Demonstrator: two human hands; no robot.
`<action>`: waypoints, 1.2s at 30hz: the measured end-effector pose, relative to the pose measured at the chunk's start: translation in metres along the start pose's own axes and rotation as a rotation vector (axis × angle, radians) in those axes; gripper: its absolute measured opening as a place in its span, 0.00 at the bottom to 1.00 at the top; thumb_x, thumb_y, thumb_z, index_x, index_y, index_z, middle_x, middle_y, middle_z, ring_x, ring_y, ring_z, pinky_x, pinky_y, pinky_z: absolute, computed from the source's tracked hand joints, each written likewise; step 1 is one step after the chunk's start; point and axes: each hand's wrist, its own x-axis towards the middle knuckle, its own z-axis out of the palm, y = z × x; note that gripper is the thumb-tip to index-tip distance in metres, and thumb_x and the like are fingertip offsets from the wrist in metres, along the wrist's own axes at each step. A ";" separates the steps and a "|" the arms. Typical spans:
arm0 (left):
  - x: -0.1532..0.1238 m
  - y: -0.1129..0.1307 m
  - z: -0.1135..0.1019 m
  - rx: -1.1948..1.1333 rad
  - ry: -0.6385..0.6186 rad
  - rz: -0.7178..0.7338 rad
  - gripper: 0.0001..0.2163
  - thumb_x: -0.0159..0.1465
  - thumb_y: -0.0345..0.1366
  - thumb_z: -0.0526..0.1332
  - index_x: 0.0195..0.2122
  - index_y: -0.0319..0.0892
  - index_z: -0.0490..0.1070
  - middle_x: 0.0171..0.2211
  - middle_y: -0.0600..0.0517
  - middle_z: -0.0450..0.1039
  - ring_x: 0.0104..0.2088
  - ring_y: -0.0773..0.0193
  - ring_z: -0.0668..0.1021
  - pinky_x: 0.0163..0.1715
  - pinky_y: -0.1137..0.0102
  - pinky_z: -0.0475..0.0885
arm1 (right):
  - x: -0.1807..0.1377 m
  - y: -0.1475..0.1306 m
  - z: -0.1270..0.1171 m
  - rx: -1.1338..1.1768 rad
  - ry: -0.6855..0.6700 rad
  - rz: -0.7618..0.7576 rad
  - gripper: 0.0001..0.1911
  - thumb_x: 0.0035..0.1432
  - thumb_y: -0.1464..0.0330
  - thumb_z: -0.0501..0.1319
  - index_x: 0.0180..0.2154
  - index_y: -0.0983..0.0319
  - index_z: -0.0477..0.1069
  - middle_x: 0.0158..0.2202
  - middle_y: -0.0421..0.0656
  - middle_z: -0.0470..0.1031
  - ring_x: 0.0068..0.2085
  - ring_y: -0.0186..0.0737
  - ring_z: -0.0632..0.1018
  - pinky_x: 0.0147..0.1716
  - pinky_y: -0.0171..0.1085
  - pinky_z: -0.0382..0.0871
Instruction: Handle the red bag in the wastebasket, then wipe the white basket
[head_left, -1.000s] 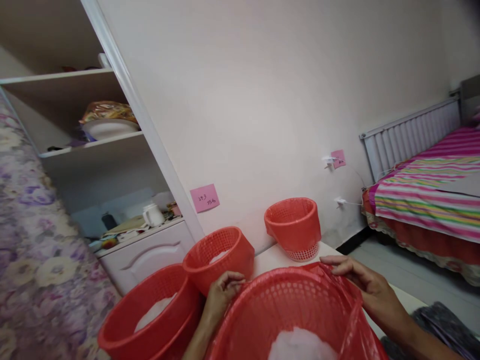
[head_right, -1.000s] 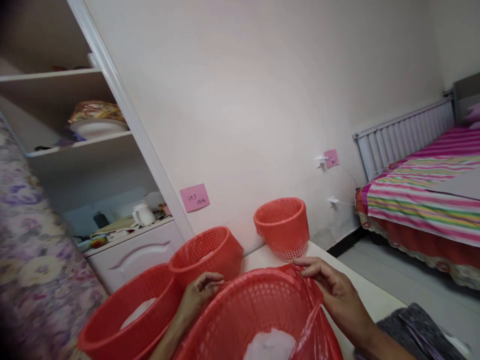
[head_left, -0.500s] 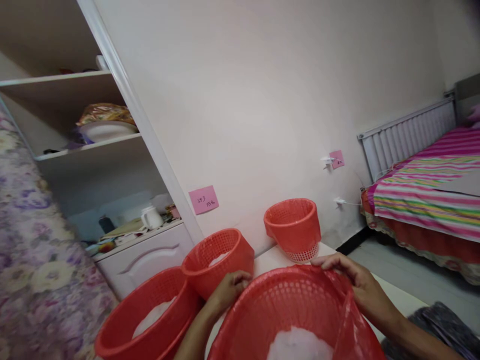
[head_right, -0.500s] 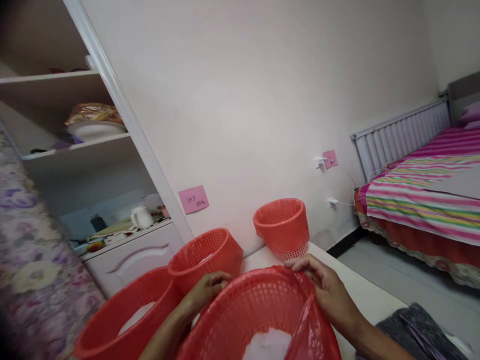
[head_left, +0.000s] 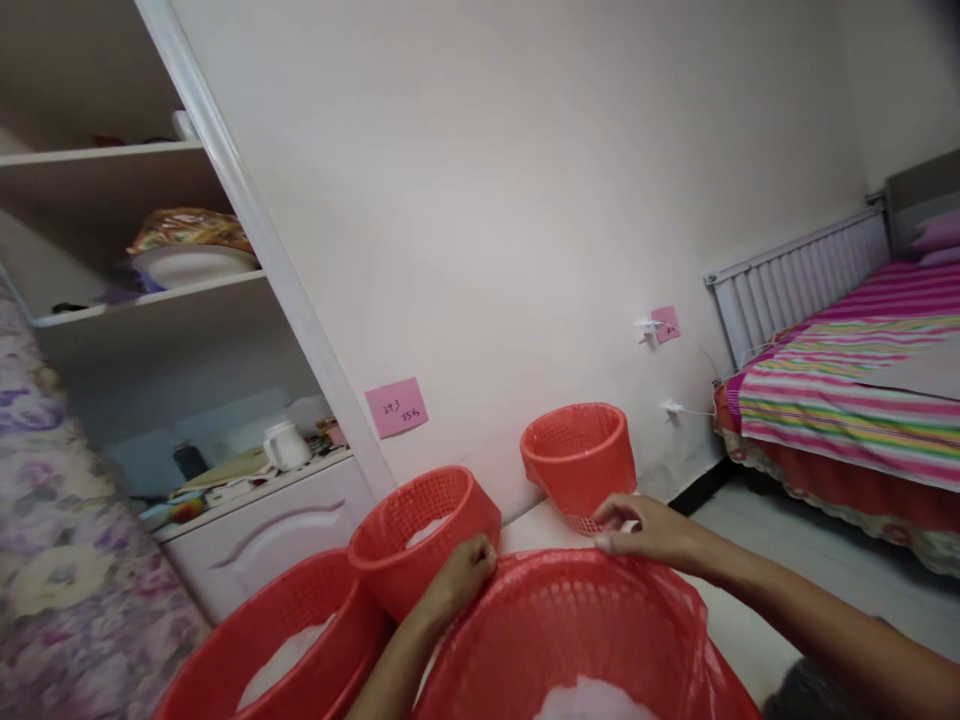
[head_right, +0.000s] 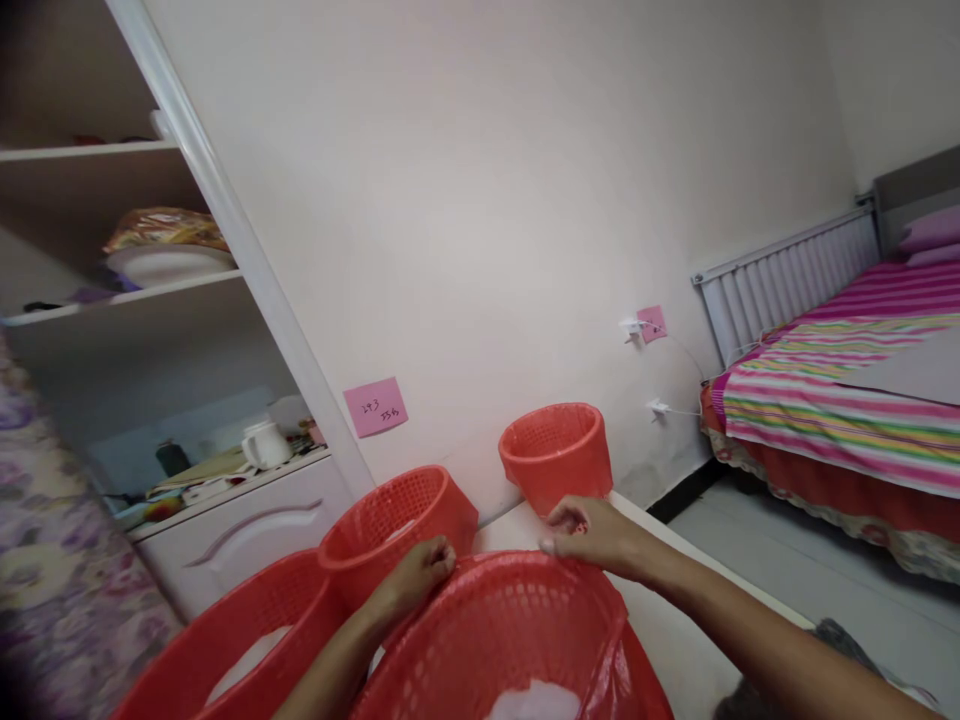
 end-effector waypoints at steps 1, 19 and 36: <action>0.000 0.001 0.002 0.014 0.042 0.000 0.10 0.62 0.31 0.57 0.24 0.42 0.59 0.24 0.59 0.59 0.26 0.68 0.64 0.30 0.70 0.59 | 0.007 0.005 0.002 0.014 -0.039 0.009 0.13 0.42 0.65 0.69 0.34 0.62 0.77 0.30 0.41 0.78 0.32 0.41 0.76 0.32 0.37 0.66; -0.033 -0.002 0.000 -0.152 0.061 0.116 0.13 0.58 0.46 0.59 0.35 0.40 0.69 0.33 0.52 0.70 0.35 0.62 0.71 0.37 0.67 0.65 | 0.016 -0.011 0.011 0.082 0.170 -0.293 0.10 0.55 0.64 0.57 0.36 0.62 0.73 0.35 0.44 0.76 0.40 0.43 0.75 0.43 0.42 0.65; -0.107 -0.026 -0.020 -0.318 0.212 -0.158 0.06 0.43 0.36 0.64 0.18 0.39 0.69 0.17 0.54 0.67 0.21 0.65 0.67 0.25 0.69 0.59 | -0.040 -0.029 -0.005 -0.158 -0.116 -0.234 0.13 0.55 0.69 0.58 0.43 0.59 0.75 0.41 0.44 0.75 0.38 0.42 0.71 0.38 0.42 0.62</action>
